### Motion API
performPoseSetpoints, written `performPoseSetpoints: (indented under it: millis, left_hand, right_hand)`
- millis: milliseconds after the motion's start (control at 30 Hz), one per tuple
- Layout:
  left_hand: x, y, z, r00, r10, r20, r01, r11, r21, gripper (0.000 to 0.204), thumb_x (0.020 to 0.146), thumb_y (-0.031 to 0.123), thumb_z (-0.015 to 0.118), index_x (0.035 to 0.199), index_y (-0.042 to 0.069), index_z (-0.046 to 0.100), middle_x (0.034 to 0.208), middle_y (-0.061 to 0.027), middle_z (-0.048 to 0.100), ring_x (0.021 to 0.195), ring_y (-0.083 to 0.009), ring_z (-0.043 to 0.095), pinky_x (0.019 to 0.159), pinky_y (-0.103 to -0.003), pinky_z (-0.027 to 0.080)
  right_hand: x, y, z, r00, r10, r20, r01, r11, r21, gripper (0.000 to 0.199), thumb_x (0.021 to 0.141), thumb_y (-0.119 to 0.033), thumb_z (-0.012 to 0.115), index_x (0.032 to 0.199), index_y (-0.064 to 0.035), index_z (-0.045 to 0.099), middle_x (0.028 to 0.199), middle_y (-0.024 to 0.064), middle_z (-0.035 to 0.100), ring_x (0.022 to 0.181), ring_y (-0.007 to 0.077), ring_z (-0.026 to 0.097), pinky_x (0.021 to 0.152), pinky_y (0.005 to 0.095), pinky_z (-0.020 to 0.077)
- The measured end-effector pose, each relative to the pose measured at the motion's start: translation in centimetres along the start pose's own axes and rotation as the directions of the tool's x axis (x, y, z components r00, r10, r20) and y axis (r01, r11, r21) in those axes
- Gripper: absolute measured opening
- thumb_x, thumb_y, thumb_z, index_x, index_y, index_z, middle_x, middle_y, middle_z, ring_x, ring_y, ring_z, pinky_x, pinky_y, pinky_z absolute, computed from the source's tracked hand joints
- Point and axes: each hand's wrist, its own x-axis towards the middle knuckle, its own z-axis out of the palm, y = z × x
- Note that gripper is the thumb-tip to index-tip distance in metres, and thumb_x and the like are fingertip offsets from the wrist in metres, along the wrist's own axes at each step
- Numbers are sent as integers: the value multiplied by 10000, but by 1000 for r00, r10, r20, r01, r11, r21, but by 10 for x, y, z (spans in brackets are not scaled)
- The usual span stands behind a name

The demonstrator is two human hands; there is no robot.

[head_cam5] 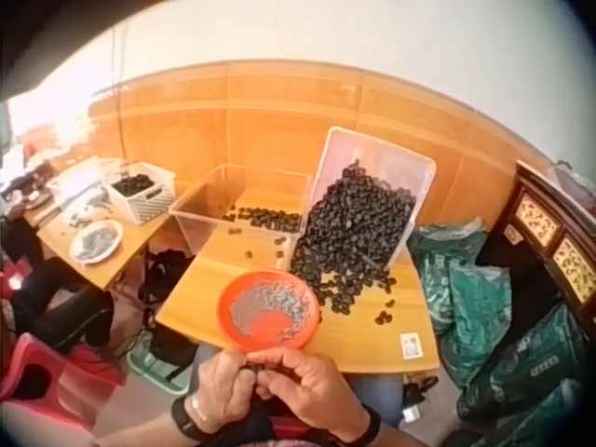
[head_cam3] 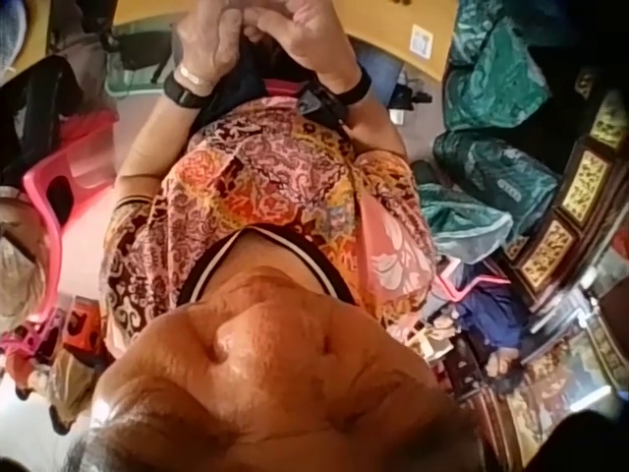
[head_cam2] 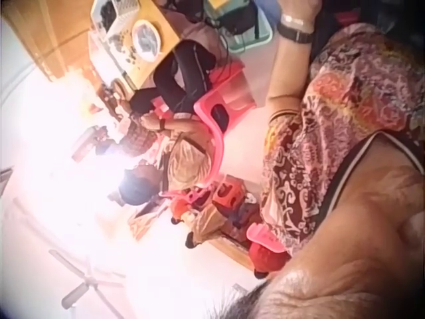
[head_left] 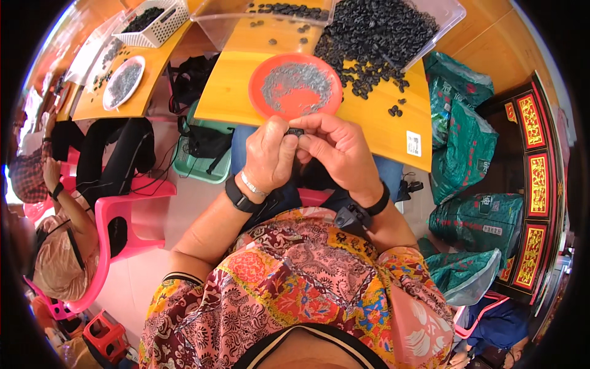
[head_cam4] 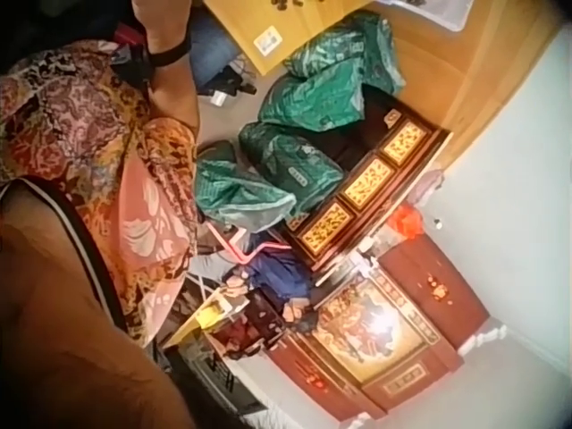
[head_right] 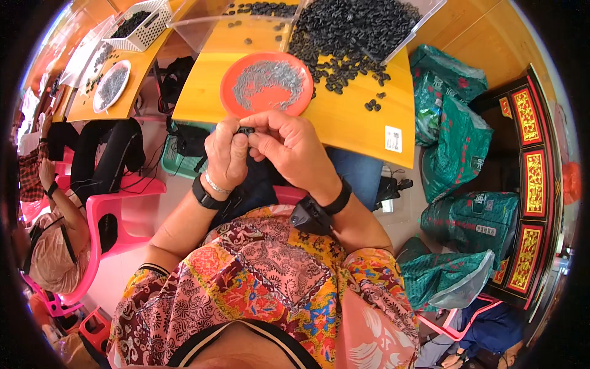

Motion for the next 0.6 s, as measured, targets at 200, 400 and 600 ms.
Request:
performPoseSetpoints:
  millis: [200, 400, 600]
  left_hand:
    - [-6, -5, 2, 984, -178, 23, 179, 978, -107, 159, 901, 155, 504, 870, -1, 503, 665, -158, 528, 581, -343, 546, 525, -389, 431]
    - [0, 1, 0, 931, -350, 100, 364, 877, -313, 60, 882, 55, 507, 879, -4, 501, 691, -173, 576, 634, -318, 607, 563, -363, 467]
    - [5, -2, 2, 949, -315, 33, 315, 931, -185, 65, 850, 27, 546, 879, -5, 497, 714, -181, 585, 657, -334, 612, 573, -355, 472]
  right_hand:
    - [5, 11, 0, 998, 58, 6, -58, 992, 109, 204, 894, -32, 567, 1093, 11, 578, 842, 8, 618, 715, 62, 574, 665, 200, 482]
    - [26, 9, -16, 987, 112, 112, -129, 979, 155, 221, 866, -15, 575, 1087, -2, 566, 867, 14, 616, 763, 71, 587, 683, 208, 481]
    - [112, -45, -46, 994, -107, -12, 96, 926, -365, 247, 830, -40, 590, 1069, 17, 570, 835, 28, 620, 695, 94, 581, 661, 229, 485]
